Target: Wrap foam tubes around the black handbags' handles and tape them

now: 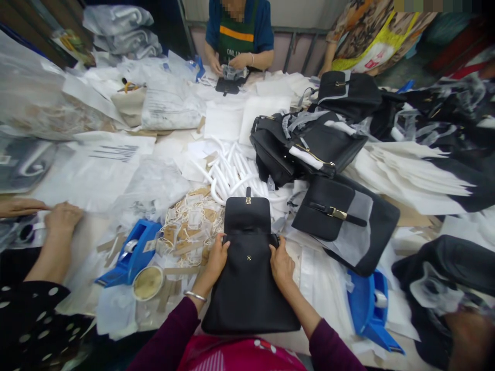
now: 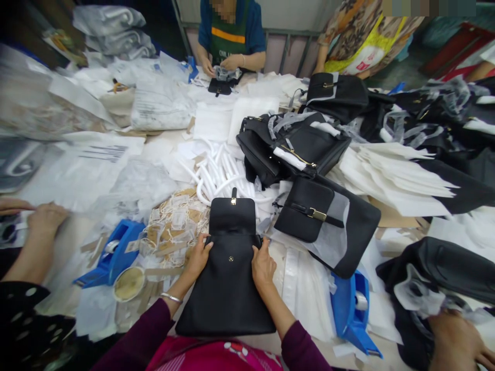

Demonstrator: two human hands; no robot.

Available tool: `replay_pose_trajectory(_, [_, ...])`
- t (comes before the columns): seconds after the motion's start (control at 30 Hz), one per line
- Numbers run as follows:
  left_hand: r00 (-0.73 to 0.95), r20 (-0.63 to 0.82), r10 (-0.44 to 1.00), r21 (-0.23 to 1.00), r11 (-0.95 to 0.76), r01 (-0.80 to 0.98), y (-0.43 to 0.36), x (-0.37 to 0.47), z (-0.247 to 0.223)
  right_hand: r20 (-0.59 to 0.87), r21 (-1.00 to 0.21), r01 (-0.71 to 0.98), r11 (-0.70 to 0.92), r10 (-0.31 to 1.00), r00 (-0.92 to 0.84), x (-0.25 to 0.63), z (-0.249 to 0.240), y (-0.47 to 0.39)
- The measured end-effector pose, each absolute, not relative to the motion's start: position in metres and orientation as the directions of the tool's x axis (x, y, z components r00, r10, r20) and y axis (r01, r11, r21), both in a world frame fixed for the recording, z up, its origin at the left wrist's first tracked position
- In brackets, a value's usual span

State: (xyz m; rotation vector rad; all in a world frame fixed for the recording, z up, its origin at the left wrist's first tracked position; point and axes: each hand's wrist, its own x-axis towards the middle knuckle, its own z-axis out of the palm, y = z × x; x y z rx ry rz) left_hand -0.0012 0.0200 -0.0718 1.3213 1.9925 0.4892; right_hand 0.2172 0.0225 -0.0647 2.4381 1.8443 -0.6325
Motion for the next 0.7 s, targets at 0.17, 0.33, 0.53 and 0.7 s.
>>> replay_pose_trajectory(0.17, [-0.232,-0.271,0.934,0.316,0.314,0.896,0.016,0.006,-0.065,0.073,-0.219,0.947,0.236,0.972,-0.225,0.22,-0.077,0.019])
replay_pose_trajectory(0.33, [0.066,-0.144,0.987,0.108,-0.05,0.993,0.023,0.007,-0.052,0.064,-0.262,0.88,0.395,0.917,-0.393,0.217,-0.081,0.022])
replay_pose_trajectory(0.53, [0.243,-0.172,0.955,0.127,-0.223,0.966,0.016,0.029,-0.042,0.046,-0.293,0.887,0.357,0.932,-0.36,0.211,-0.083,0.021])
replay_pose_trajectory(0.7, [0.328,-0.102,0.939,0.139,-0.313,0.94,-0.015,0.042,-0.047,0.054,-0.281,0.896,0.345,0.938,-0.344,0.21,-0.089,0.02])
